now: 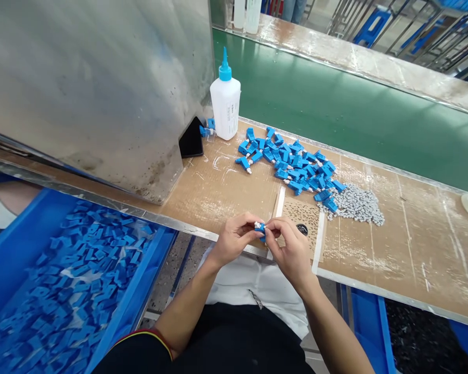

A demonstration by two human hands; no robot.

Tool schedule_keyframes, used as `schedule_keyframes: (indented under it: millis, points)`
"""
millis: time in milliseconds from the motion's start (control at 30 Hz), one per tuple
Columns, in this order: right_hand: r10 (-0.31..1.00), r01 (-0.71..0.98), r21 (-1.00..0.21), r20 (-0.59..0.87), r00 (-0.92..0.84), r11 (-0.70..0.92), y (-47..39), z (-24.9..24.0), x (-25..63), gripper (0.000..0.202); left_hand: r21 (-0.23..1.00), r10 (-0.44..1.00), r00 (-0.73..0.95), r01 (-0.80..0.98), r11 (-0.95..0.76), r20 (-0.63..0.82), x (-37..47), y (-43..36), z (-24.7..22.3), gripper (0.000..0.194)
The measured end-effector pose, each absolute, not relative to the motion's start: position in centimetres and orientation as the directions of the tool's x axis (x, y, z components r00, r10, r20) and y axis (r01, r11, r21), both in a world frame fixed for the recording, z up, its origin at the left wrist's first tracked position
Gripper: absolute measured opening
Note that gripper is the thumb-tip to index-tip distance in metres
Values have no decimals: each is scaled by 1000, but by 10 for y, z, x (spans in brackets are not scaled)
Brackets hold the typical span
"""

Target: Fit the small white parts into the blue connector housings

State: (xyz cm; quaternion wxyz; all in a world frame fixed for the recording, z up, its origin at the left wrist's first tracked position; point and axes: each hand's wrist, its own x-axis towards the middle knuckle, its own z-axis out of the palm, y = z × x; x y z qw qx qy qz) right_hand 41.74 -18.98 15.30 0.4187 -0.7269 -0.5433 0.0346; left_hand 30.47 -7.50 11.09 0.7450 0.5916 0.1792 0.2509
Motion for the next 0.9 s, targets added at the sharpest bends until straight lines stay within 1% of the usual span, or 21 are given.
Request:
schedule_keyframes:
  millis: [167,233,267,400,467,567,667,767,900]
  points:
    - [852,838,-530,371,368,-130,-195,154,413,17,992,578,808,-127,-18,114,303,-72,108,28]
    - [849,839,-524,368,379,-147,-198,154,412,18,990,570,809,-127,-66,142,303,-72,108,27]
    - [844,828,-545,375,384,-134,-199,153,412,17,989,573,807,-130,-72,147,303,-72,109,27]
    - [809,714,-700,412,419,-13,-202,150,416,9,990,623,773,-141,-20,123,304,-78,114,31]
    - [798,672,-740,407,445,2,-205,147,416,11,991,643,762,-129,44,71,304,-85,117,32]
    - [759,679,-734,425,493,-30,-212,142,413,14,982,623,781,-77,174,-49,305,-101,123,39]
    - [696,722,-690,492,524,-55,-220,140,408,12,977,631,768,-36,210,-107,310,-117,131,45]
    - [638,742,-664,533,556,-92,-227,141,406,9,992,653,754,-8,122,-75,320,-127,141,36]
    - [587,721,-677,525,616,-151,-233,145,409,6,997,602,799,48,-55,-5,336,-136,153,28]
